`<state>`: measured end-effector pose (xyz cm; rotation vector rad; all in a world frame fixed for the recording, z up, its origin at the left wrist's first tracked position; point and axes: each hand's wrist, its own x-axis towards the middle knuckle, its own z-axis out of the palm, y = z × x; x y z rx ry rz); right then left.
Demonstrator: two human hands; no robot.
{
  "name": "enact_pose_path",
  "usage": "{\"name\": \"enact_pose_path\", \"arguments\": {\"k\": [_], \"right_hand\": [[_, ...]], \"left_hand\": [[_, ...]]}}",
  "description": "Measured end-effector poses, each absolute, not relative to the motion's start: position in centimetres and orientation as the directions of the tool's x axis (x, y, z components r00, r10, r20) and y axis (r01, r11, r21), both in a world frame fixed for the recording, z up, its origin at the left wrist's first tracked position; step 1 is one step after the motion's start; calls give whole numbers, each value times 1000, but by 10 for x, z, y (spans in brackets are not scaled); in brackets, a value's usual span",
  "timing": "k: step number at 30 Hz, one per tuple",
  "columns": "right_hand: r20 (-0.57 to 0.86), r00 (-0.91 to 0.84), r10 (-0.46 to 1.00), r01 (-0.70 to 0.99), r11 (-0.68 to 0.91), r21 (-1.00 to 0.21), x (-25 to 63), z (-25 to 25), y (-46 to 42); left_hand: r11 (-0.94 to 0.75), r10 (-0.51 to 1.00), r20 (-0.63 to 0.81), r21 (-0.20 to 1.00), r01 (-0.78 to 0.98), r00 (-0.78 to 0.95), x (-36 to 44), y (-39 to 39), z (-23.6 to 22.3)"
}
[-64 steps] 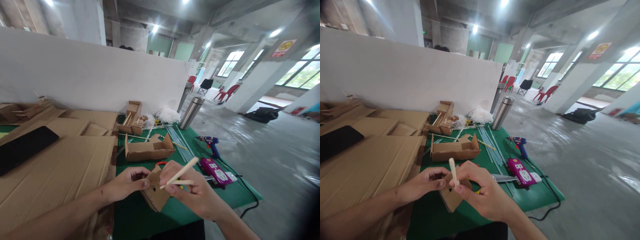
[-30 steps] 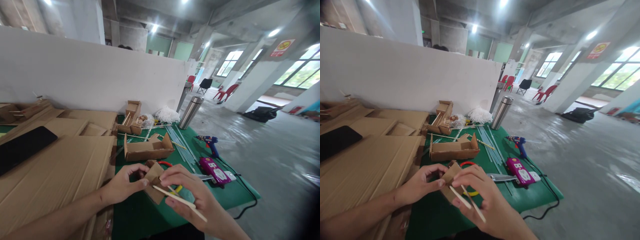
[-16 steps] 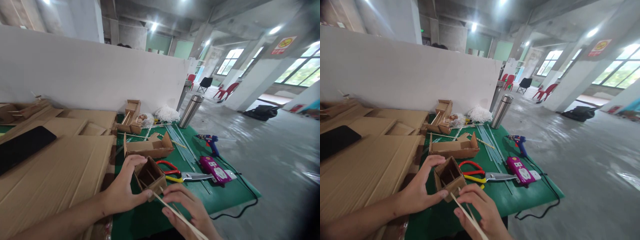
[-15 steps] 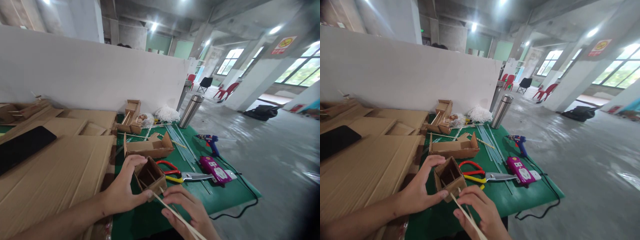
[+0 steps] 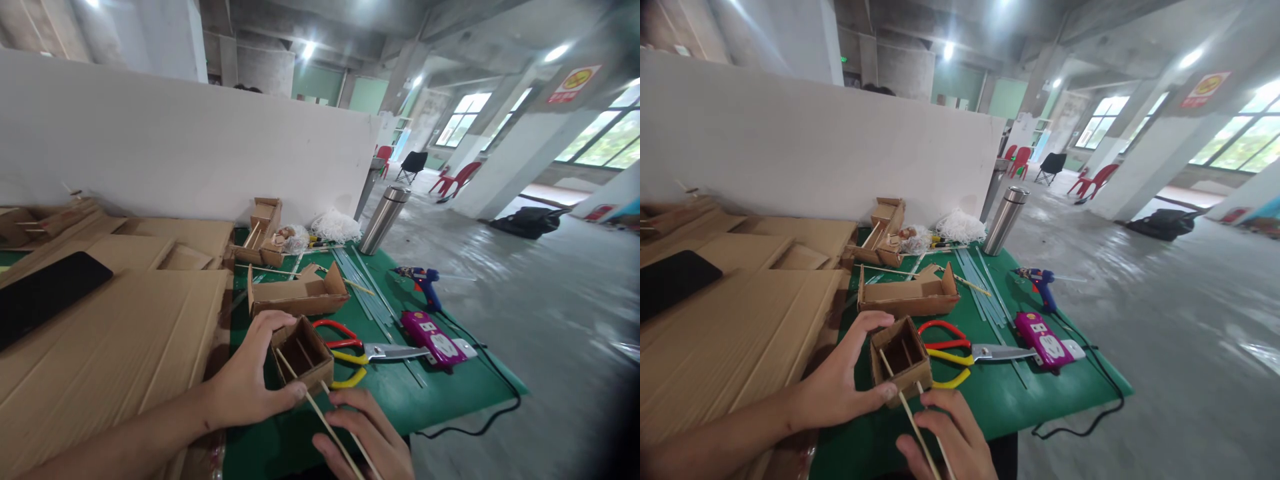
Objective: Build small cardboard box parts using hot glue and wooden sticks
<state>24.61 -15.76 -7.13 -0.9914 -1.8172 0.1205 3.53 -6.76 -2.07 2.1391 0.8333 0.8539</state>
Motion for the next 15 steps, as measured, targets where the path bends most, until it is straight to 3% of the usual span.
{"name": "enact_pose_path", "arguments": {"k": [7, 15], "right_hand": [[797, -154, 584, 582, 705, -405, 241, -73, -155], [799, -160, 580, 593, 703, -391, 241, -76, -153]], "left_hand": [[-493, 782, 227, 795, 354, 580, 34, -67, -19], [-478, 776, 195, 803, 357, 600, 35, -66, -18]]}}
